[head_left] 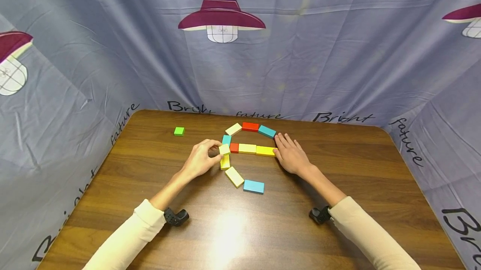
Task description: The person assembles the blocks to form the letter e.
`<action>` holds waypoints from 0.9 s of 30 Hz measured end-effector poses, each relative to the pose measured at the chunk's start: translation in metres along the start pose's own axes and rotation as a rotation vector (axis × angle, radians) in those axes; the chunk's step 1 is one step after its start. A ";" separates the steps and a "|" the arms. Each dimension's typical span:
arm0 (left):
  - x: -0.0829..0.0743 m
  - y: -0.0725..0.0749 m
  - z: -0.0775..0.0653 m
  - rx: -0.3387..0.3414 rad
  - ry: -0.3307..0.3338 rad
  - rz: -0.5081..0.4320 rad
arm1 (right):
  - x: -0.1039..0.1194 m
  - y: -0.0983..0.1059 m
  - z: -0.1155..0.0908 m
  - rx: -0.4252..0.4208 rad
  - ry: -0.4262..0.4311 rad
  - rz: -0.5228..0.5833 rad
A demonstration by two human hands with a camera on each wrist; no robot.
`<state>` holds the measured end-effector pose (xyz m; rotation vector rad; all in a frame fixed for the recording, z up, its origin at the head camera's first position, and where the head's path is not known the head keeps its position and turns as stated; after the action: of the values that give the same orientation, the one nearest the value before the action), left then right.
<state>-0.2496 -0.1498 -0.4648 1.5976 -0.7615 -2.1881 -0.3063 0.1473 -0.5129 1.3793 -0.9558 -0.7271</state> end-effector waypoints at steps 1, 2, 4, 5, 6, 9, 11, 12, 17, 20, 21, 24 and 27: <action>-0.006 -0.006 0.000 0.021 -0.025 -0.013 | 0.000 0.000 0.000 0.000 0.000 -0.001; -0.012 -0.013 0.000 0.044 -0.047 -0.021 | 0.000 0.000 0.000 0.000 -0.001 -0.003; -0.022 -0.027 0.000 0.086 -0.102 -0.035 | 0.000 0.000 0.000 0.000 -0.001 -0.004; -0.027 -0.034 -0.001 0.109 -0.127 -0.035 | 0.000 0.000 0.000 -0.002 -0.002 -0.005; -0.031 -0.041 -0.001 0.132 -0.153 -0.036 | 0.000 -0.001 0.000 -0.002 -0.002 -0.005; -0.042 -0.063 -0.005 0.194 -0.217 -0.036 | 0.000 -0.001 -0.001 -0.004 -0.004 -0.001; -0.049 -0.076 -0.007 0.235 -0.241 -0.037 | 0.000 -0.001 -0.001 -0.007 -0.006 -0.002; -0.052 -0.082 -0.009 0.255 -0.253 -0.038 | 0.000 -0.001 -0.001 -0.008 -0.009 -0.002; -0.061 -0.108 -0.015 0.350 -0.282 -0.013 | 0.000 -0.002 -0.002 -0.012 -0.013 -0.007; -0.063 -0.119 -0.017 0.384 -0.276 0.010 | 0.001 -0.001 -0.002 -0.007 -0.012 -0.005; -0.063 -0.121 -0.017 0.391 -0.273 0.018 | 0.001 -0.001 -0.002 -0.004 -0.012 -0.005; -0.063 -0.127 -0.018 0.408 -0.264 0.033 | 0.001 0.000 -0.002 -0.001 -0.012 -0.007; -0.063 -0.131 -0.019 0.419 -0.271 0.052 | 0.001 0.000 -0.002 -0.004 -0.013 -0.007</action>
<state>-0.2055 -0.0139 -0.4983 1.4427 -1.4039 -2.3446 -0.3043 0.1478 -0.5125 1.3767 -0.9596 -0.7433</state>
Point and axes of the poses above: each hand's wrist, its own z-axis towards the middle knuckle, its own y-axis out of the back of the hand, x = y × z, the point moved 4 cm from there along z, towards the middle knuckle, and after that the axes turned 7 degrees about -z, right-handed, at the moved point
